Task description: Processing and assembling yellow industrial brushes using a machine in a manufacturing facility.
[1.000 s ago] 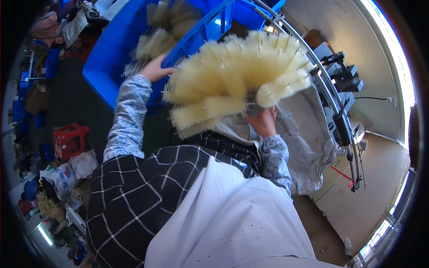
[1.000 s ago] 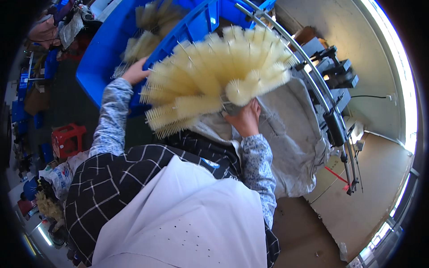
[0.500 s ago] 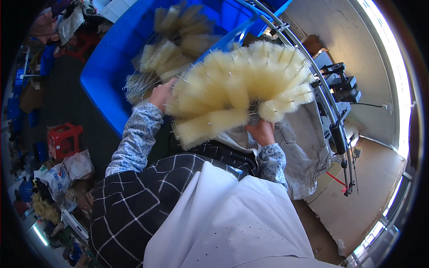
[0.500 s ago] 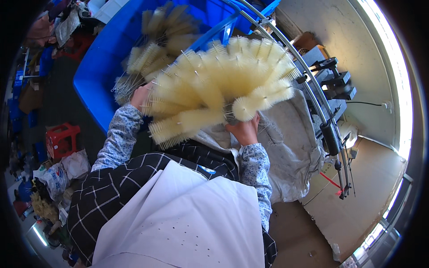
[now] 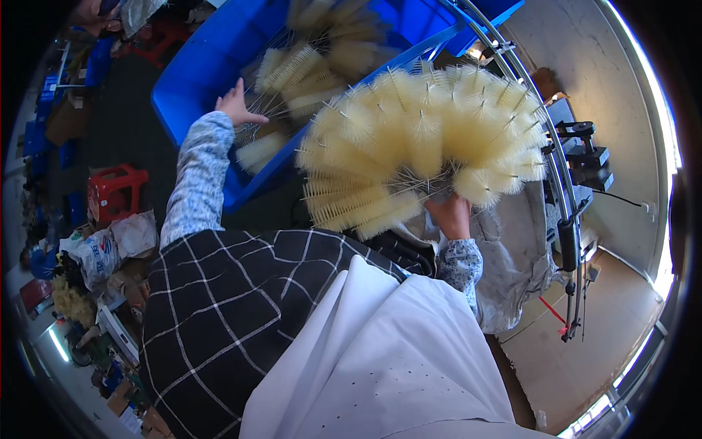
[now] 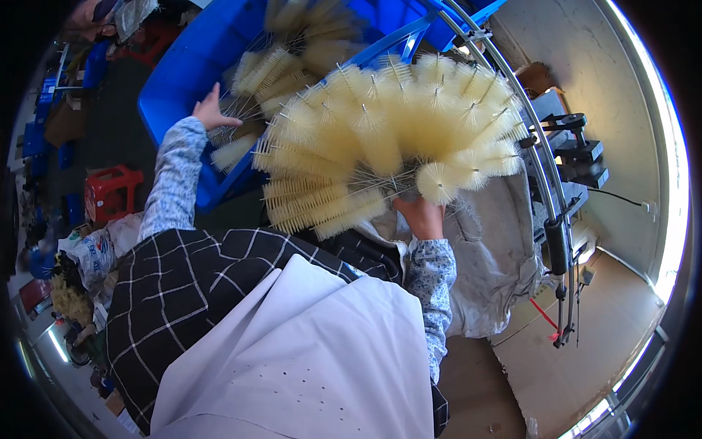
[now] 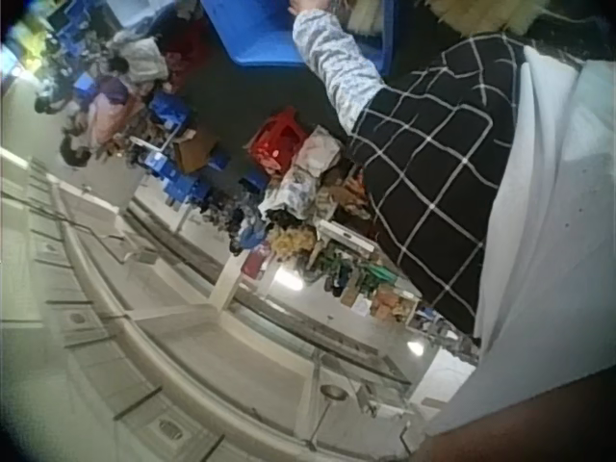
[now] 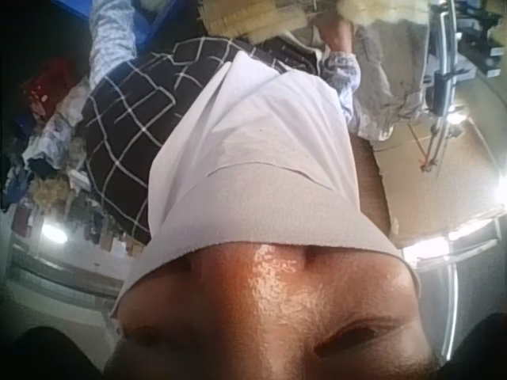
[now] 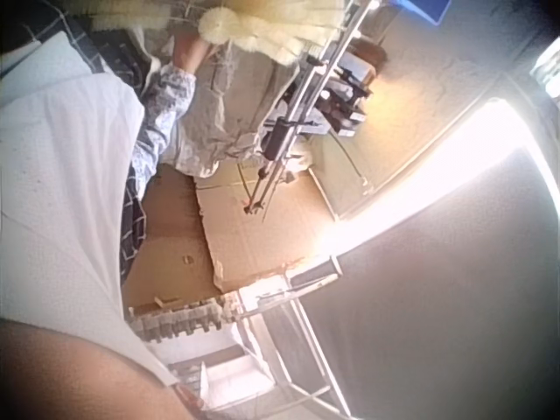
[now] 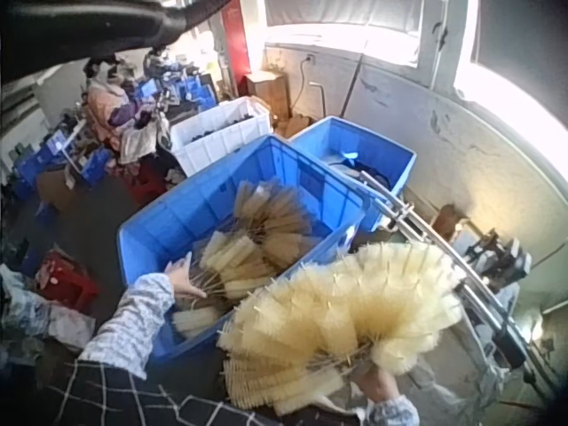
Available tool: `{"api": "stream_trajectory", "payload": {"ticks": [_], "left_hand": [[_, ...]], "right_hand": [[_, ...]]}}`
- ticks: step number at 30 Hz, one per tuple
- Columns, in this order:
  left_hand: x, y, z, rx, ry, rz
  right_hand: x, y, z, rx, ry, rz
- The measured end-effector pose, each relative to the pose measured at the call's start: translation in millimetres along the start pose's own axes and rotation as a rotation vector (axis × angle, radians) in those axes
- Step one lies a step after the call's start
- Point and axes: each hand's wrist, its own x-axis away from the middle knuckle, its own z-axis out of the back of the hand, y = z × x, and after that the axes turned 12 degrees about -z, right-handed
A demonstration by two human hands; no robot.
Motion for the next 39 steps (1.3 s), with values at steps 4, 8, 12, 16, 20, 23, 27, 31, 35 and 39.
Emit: {"api": "stream_trajectory", "payload": {"ticks": [4,8,12,16,20,23,27,31,35,39], "left_hand": [[-15.4,21.9,-20.2,-0.109,-0.099,0.1],[-21.3,22.2,-14.9,-0.024,-0.111,0.168],[-16.1,41.7,-4.5,-0.148,-0.14,0.139],[-19.2,19.5,-24.9,-0.119,0.099,0.043],[-6.8,28.4,18.7,-0.057,0.093,0.012],[0.0,25.2,39.4,0.04,0.045,0.009],[8.9,-6.6,41.5,0.258,0.203,-0.098],[39.9,-7.0,61.1,0.787,0.354,-0.27],[114.3,64.9,110.7,1.325,0.508,-0.242],[170.3,161.2,130.5,2.116,0.205,-0.677]], "right_hand": [[0.9,-6.8,7.1,-0.055,-0.002,0.042],[-1.0,-7.5,12.1,0.076,0.075,0.072],[-2.6,-6.7,6.2,0.087,0.117,0.017],[-2.7,-9.8,2.4,0.086,0.264,0.116],[-3.0,-9.2,4.3,-0.025,0.28,0.106],[-5.1,-5.7,3.0,-0.128,0.282,0.109],[-4.9,-15.2,7.0,-0.174,0.255,0.075],[-7.1,-9.8,6.5,-0.242,0.212,-0.003],[-18.7,-30.0,23.3,-0.18,0.14,-0.07],[-39.2,-27.6,33.8,-0.023,0.074,-0.115]]}}
